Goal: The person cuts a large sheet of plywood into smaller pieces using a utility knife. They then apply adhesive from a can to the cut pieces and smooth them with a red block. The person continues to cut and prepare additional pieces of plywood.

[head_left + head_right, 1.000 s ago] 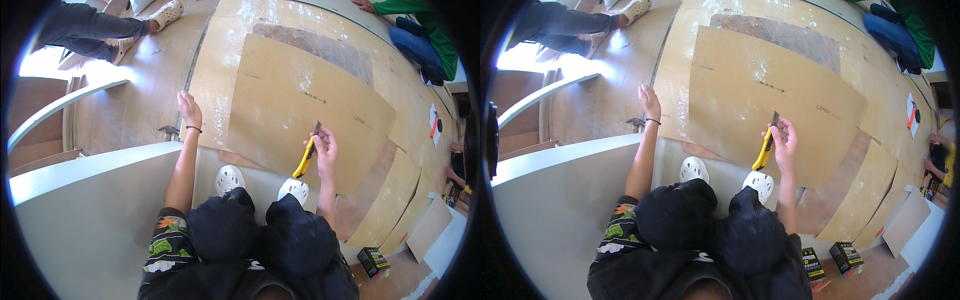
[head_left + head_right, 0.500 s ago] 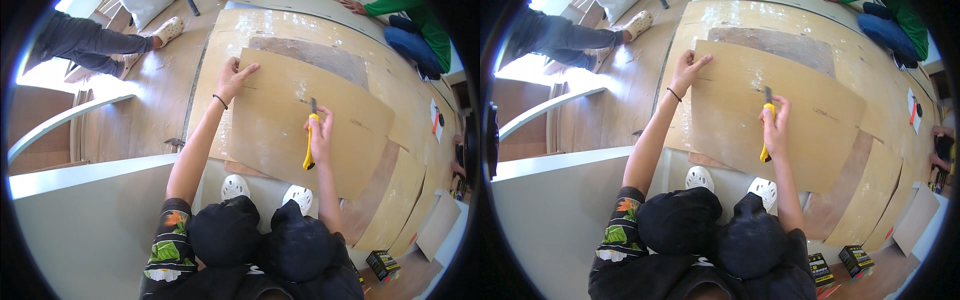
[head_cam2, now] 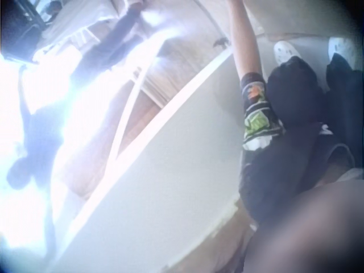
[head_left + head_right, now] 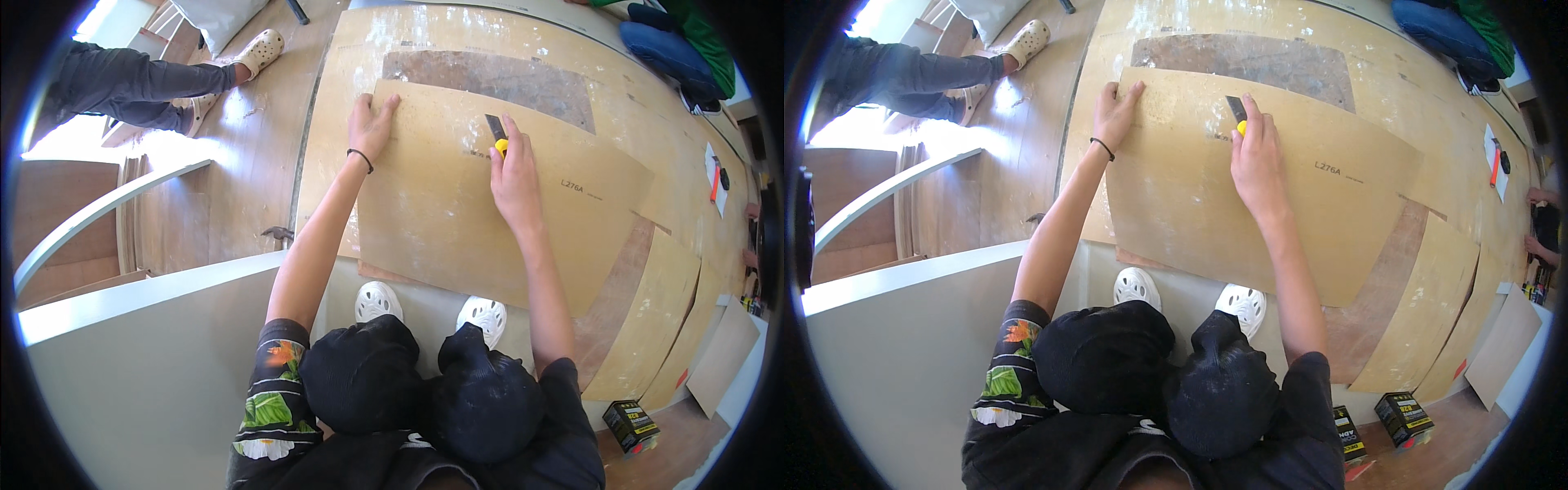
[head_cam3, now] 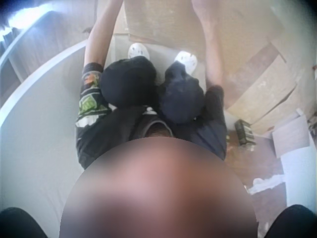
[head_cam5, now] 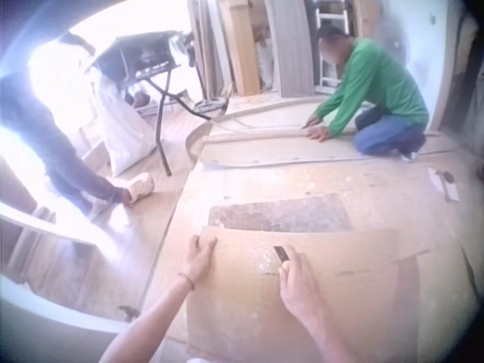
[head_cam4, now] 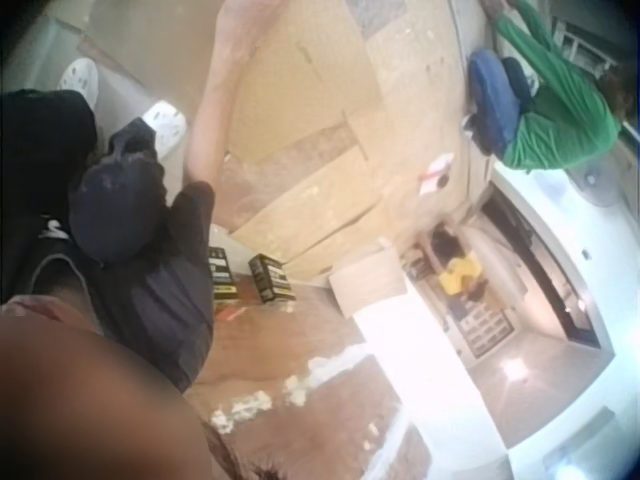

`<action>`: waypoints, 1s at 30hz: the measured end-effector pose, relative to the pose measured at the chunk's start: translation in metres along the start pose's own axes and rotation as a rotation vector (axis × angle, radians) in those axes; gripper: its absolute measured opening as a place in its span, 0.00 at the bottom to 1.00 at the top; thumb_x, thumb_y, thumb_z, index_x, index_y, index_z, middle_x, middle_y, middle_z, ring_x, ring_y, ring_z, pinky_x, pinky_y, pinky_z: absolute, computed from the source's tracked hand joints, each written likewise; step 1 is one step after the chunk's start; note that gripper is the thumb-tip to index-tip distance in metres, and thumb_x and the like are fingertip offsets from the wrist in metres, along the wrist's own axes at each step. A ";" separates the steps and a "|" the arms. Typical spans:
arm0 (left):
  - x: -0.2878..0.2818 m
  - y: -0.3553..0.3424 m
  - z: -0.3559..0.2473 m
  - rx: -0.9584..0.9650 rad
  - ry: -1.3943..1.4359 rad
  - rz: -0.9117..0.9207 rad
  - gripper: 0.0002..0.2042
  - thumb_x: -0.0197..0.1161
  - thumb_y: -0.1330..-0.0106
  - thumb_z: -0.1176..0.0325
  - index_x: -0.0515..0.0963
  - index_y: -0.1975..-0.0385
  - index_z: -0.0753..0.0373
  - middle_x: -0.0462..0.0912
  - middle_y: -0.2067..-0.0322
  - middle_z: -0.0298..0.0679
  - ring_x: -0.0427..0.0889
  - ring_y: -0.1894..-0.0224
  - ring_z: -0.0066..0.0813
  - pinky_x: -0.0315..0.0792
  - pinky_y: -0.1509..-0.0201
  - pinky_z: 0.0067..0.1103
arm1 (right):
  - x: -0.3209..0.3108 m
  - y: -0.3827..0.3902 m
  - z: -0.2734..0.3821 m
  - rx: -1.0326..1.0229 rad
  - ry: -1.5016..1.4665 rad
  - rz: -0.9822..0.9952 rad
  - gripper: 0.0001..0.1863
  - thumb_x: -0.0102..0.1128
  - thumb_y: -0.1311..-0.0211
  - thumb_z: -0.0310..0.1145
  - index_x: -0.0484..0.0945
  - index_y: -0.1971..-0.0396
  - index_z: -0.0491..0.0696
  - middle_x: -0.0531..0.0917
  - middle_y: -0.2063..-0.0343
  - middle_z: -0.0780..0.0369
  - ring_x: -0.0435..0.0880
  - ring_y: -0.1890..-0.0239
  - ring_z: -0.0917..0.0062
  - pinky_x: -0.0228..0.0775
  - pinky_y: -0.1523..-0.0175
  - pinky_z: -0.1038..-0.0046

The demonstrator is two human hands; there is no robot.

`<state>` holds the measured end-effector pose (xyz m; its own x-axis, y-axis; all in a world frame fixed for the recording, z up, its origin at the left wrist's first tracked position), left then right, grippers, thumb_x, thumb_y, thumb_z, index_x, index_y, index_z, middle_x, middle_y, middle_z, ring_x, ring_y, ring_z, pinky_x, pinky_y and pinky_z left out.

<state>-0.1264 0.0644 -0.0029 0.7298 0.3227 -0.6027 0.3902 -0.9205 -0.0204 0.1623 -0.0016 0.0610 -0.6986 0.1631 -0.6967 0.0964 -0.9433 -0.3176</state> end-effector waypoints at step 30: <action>0.020 0.004 -0.008 0.083 -0.063 0.123 0.31 0.55 0.29 0.44 0.65 0.30 0.50 0.76 0.39 0.50 0.75 0.37 0.49 0.68 0.36 0.34 | 0.020 0.032 0.015 0.125 0.006 -0.129 0.20 0.67 0.42 0.30 0.79 0.49 0.43 0.76 0.63 0.57 0.82 0.65 0.64 0.77 0.61 0.64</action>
<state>-0.1054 0.0687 -0.0084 0.7315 0.1945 -0.6536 0.2506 -0.9681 -0.0077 0.1411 -0.0330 0.0463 -0.6953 0.2865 -0.6591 -0.0832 -0.9430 -0.3222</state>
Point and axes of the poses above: each hand's wrist, its own y-axis away from the middle knuckle, its own x-axis out of the palm, z = x × y, the point moved 9 cm from there along -y, towards the middle knuckle
